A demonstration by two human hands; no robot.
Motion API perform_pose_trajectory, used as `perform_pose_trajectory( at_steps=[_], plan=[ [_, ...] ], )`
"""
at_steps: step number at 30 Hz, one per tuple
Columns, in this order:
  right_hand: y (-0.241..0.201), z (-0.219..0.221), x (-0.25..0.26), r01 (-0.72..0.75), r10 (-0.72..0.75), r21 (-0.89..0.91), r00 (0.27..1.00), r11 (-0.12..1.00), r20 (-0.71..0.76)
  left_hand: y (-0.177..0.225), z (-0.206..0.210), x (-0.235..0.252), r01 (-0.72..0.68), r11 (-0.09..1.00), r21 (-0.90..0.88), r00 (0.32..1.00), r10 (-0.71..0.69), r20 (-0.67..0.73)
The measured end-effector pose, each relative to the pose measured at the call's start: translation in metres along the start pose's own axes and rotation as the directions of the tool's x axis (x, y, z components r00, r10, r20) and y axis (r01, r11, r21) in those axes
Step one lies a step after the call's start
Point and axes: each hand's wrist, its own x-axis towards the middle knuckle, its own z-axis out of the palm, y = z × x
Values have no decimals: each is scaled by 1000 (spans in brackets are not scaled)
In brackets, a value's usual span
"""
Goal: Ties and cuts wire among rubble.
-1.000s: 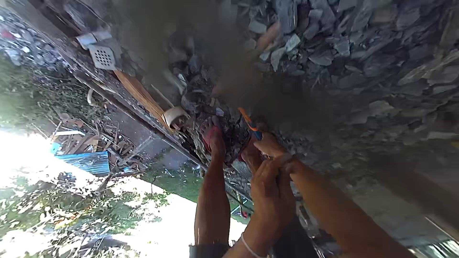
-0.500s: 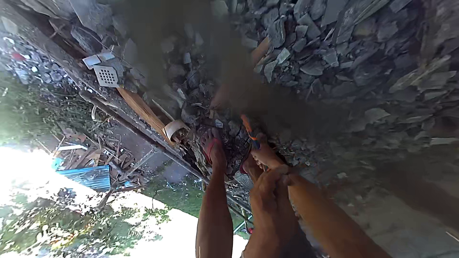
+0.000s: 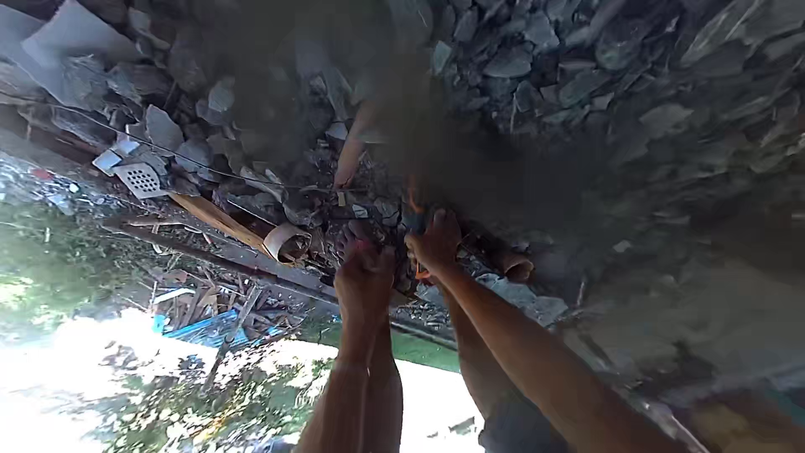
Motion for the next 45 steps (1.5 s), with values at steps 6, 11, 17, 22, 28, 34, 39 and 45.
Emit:
perform_pose_trajectory(
  at_steps=[6, 11, 17, 22, 28, 34, 39, 45],
  plan=[
    [-17, -29, -30, -63, 4, 537, 994, 841, 110, -14, 57, 161, -466, 710, 527, 859, 222, 461],
    [4, -61, -23, -180, 81, 565, 977, 805, 197, -1, 115, 229, -546, 429, 720, 817, 84, 570],
    [31, -119, 15, -23, -27, 250, 980, 968, 196, -4, 126, 254, -627, 273, 730, 771, 83, 631],
    [34, -134, 45, 137, -133, -56, 989, 989, 66, -22, 106, 261, -754, 205, 624, 657, 266, 706],
    [33, -114, 77, 175, -167, -64, 979, 983, 114, -49, 41, 256, -661, 318, 680, 742, 139, 656],
    [44, -112, 105, 248, -236, -168, 968, 954, 86, -64, 11, 233, -641, 306, 704, 762, 367, 534],
    [43, -113, 112, 284, -264, -145, 954, 948, 141, -49, 47, 249, -683, 253, 685, 690, 532, 491],
    [61, -105, 125, 321, -308, -70, 939, 944, 150, -54, 90, 264, -734, 333, 592, 679, 392, 621]
  ],
)
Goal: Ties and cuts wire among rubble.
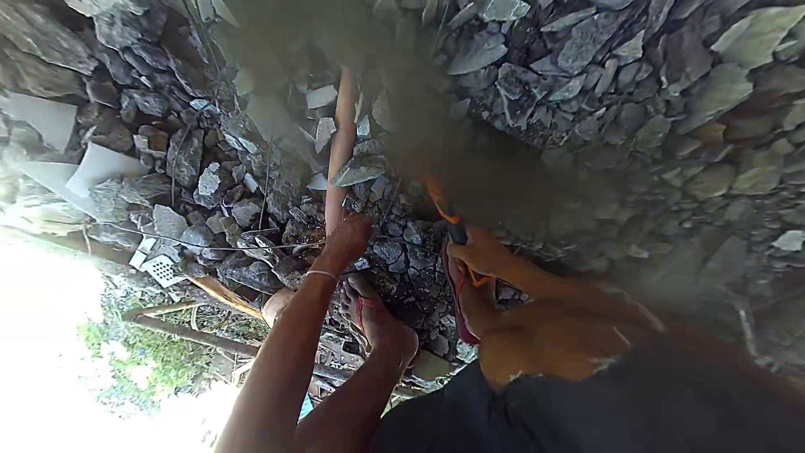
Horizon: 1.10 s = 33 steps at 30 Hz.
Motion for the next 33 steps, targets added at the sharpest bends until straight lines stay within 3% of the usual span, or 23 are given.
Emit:
perform_pose_trajectory(
  at_steps=[6, 10, 15, 21, 25, 28, 33],
  plan=[
    [8, 3, 0, -15, 16, 19, 999, 1000, -44, -5, 9, 0, -32, 994, -103, 999, 29, -39],
    [16, -5, -3, -11, 12, 27, 999, 1000, -35, 3, 12, -5, 85, 986, -145, 991, -99, -90],
    [25, -30, -14, -61, 50, -166, 996, 984, -67, -1, 23, -4, 90, 985, -147, 972, -119, -201],
    [44, -38, -27, 9, -23, -290, 999, 957, -46, 1, 35, -20, 42, 991, -130, 953, -79, -292],
    [36, -31, -26, 5, -9, -324, 1000, 946, -12, -1, 19, -26, 50, 977, -208, 977, -91, -192],
    [35, -29, -24, -7, 9, -307, 1000, 952, 5, -7, 2, -37, 236, 899, -368, 951, -291, -102],
    [35, -40, -21, -12, 13, -342, 1000, 940, 0, 1, -29, -1, 522, 839, -153, 853, -512, 102]
  ],
)
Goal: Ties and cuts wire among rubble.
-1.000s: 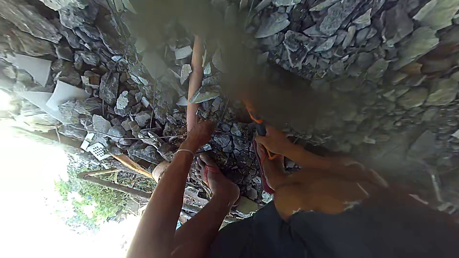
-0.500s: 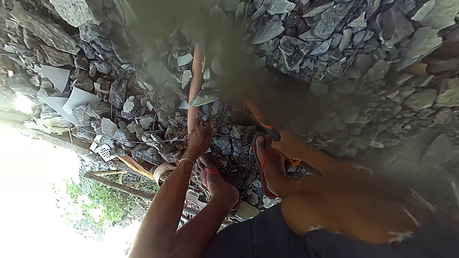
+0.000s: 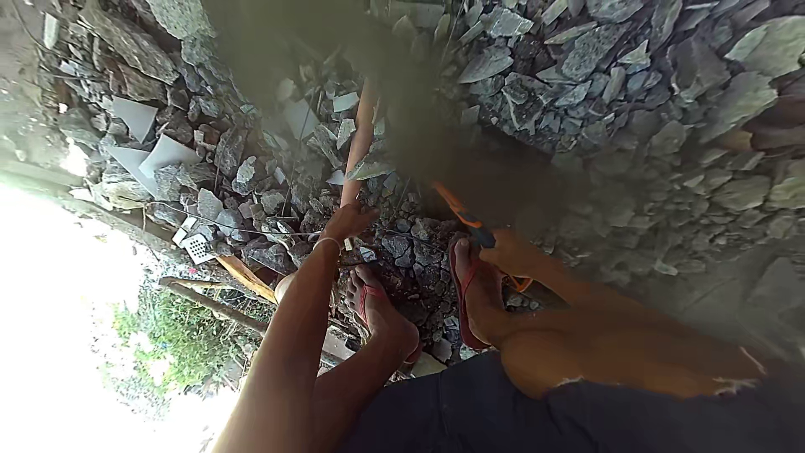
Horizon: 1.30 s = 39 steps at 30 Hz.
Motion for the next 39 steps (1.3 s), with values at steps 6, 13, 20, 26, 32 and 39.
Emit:
perform_pose_trajectory(
  at_steps=[6, 13, 20, 26, 32, 39],
  plan=[
    [-3, -14, 0, -31, 31, -48, 999, 998, 10, 20, -2, 4, 100, 981, 167, 985, -121, 119],
    [1, -14, 4, -37, 38, -74, 999, 997, 4, 8, 17, -1, 73, 978, 194, 996, -82, 42],
    [12, -12, 12, -16, 16, -4, 999, 1000, 28, 8, 8, -2, -7, 999, -48, 1000, 7, -10],
    [8, -18, 14, -44, 41, 44, 997, 998, 72, 50, -5, 17, -83, 935, 346, 996, 89, -3],
    [10, -19, 14, -37, 28, 126, 997, 991, 78, 54, 1, 23, -167, 928, 332, 979, 116, 167],
    [11, -18, 20, -5, 6, -8, 997, 1000, 78, 34, -17, -19, -226, 949, 218, 968, 193, 162]
  ],
)
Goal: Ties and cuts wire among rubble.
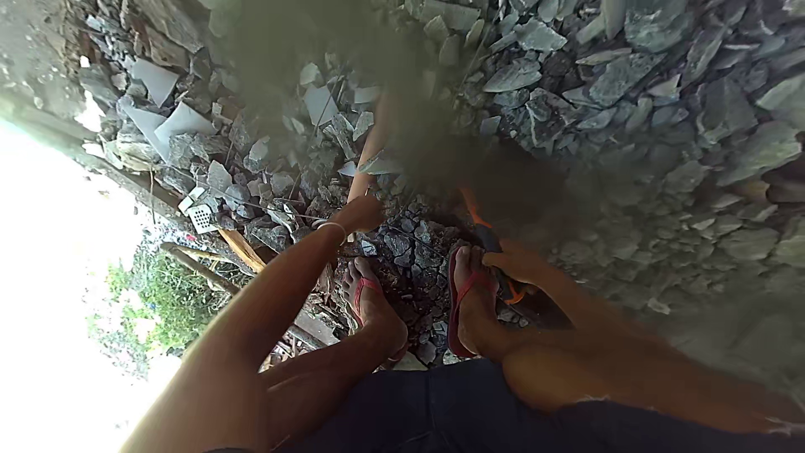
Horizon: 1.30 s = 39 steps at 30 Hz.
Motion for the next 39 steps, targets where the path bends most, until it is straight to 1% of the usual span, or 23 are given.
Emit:
perform_pose_trajectory(
  at_steps=[2, 4, 5, 6, 7, 9, 11, 13, 15, 18, 20, 21, 22, 23, 25, 26, 28, 30, 32, 34, 36, 37, 39],
  plan=[
    [-13, 0, 0, 22, -20, -46, 999, 999, 36, -4, -11, -32, -48, 998, 50, 998, 47, 32],
    [-23, 5, 3, 43, -27, -154, 995, 987, 100, -5, -24, -88, -171, 981, 96, 983, 176, -47],
    [-28, 7, 6, 36, -8, -224, 992, 974, 125, 9, -45, -125, -154, 980, 127, 987, 159, -27],
    [-31, 9, 10, 23, 17, -274, 989, 961, 145, 44, -84, -159, 72, 986, 149, 970, -104, 220],
    [-32, 11, 11, 15, 33, -295, 987, 955, 157, 32, -80, -170, -10, 997, 79, 997, 3, 80],
    [-36, 12, 9, 6, 47, -290, 984, 957, 175, -10, -65, -161, -207, 977, -53, 968, 197, -155],
    [-46, 16, -1, 13, 19, -178, 984, 984, 178, -25, -60, -162, -271, 949, -161, 938, 223, -264],
    [-60, 20, -10, 14, 0, -77, 984, 997, 176, -23, -57, -164, -239, 952, -193, 930, 167, -327],
    [-69, 23, -9, 18, 26, -239, 984, 971, 178, -19, -47, -157, -203, 956, -213, 932, 122, -340],
    [-71, 27, 4, 31, 107, -624, 978, 781, 182, -14, -33, -143, -189, 954, -232, 945, 112, -309],
    [-80, 28, 7, 74, 69, -713, 983, 697, 170, -1, -32, -148, -149, 943, -297, 952, 56, -302],
    [-84, 28, 5, 108, 12, -731, 988, 674, 157, 16, -37, -157, -67, 930, -360, 971, -22, -237],
    [-92, 26, -2, 149, -63, -719, 987, 679, 145, 26, -35, -158, -9, 905, -424, 980, -76, -183],
    [-101, 25, -7, 207, -159, -659, 978, 723, 132, 27, -23, -148, -14, 873, -488, 978, -89, -186],
    [-119, 26, -11, 357, -345, -379, 933, 854, 101, 12, 27, -105, -211, 768, -605, 918, -57, -393],
    [-127, 30, -9, 407, -395, -209, 913, 889, 101, 13, 43, -92, -263, 687, -678, 904, -71, -422],
    [-140, 42, -1, 420, -426, 72, 898, 905, 111, 27, 57, -79, -265, 527, -808, 911, -138, -388],
    [-147, 55, 6, 385, -416, 257, 906, 887, 80, 36, 63, -71, -252, 495, -832, 908, -176, -379],
    [-149, 64, 15, 386, -414, 281, 909, 879, 46, 32, 69, -66, -247, 527, -813, 910, -162, -382],
    [-146, 65, 24, 414, -423, 150, 906, 898, 32, 11, 77, -61, -289, 631, -720, 893, -93, -440],
    [-145, 59, 34, 413, -412, -27, 911, 910, 29, -17, 79, -52, -322, 862, -391, 815, 43, -578],
    [-144, 56, 36, 401, -401, -113, 916, 909, 26, -28, 79, -43, -292, 936, -194, 790, 122, -601],
    [-141, 52, 41, 374, -377, -291, 925, 881, 48, -40, 81, -33, -197, 978, 70, 810, 203, -550]
  ],
)
